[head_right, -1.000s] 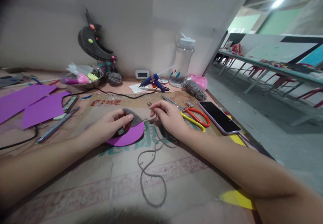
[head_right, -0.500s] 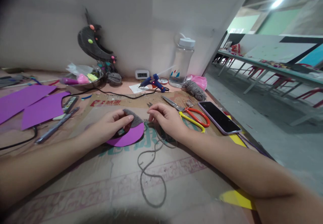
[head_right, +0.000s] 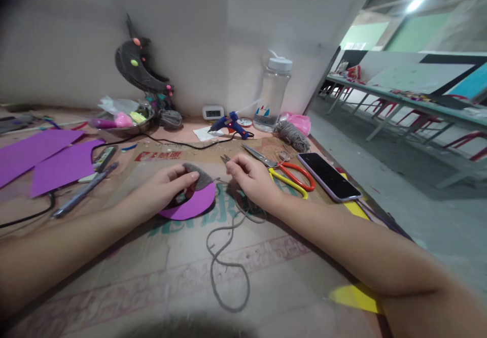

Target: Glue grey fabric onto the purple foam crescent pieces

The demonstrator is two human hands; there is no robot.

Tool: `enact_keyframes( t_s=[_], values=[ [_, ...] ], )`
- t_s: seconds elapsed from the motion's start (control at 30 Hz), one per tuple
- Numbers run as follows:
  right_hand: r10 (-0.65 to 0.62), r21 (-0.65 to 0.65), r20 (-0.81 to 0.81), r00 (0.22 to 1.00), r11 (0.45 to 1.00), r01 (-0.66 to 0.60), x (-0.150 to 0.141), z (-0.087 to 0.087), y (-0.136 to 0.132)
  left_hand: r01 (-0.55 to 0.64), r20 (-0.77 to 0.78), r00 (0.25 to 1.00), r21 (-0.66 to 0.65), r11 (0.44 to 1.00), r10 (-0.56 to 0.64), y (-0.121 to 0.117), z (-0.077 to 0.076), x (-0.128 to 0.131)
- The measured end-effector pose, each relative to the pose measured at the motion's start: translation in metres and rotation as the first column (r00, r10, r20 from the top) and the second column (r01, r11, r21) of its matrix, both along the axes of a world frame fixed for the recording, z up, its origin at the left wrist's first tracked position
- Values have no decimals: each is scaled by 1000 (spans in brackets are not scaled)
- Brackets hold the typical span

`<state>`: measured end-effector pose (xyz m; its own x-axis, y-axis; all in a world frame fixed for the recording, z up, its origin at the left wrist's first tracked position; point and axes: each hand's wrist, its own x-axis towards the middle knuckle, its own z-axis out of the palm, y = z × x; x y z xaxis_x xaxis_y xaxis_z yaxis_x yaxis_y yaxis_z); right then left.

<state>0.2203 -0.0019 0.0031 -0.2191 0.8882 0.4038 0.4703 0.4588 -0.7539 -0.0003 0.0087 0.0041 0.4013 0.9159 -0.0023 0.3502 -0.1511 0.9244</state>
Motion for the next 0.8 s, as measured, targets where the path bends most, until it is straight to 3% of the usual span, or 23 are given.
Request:
enact_keyframes(
  t_s=[0.1, 0.27, 0.8],
  values=[
    [66, -38, 128, 990, 997, -62, 0, 4, -1, -37, 1, 999, -17, 999, 37, 0, 1, 0],
    [110, -128, 175, 978, 988, -88, 1, 0, 2, -31, 26, 999, -26, 999, 32, 0, 2, 2],
    [161, -23, 145, 976, 987, -159, -1, 0, 2, -29, 48, 998, -53, 998, 31, -2, 4, 3]
  ],
)
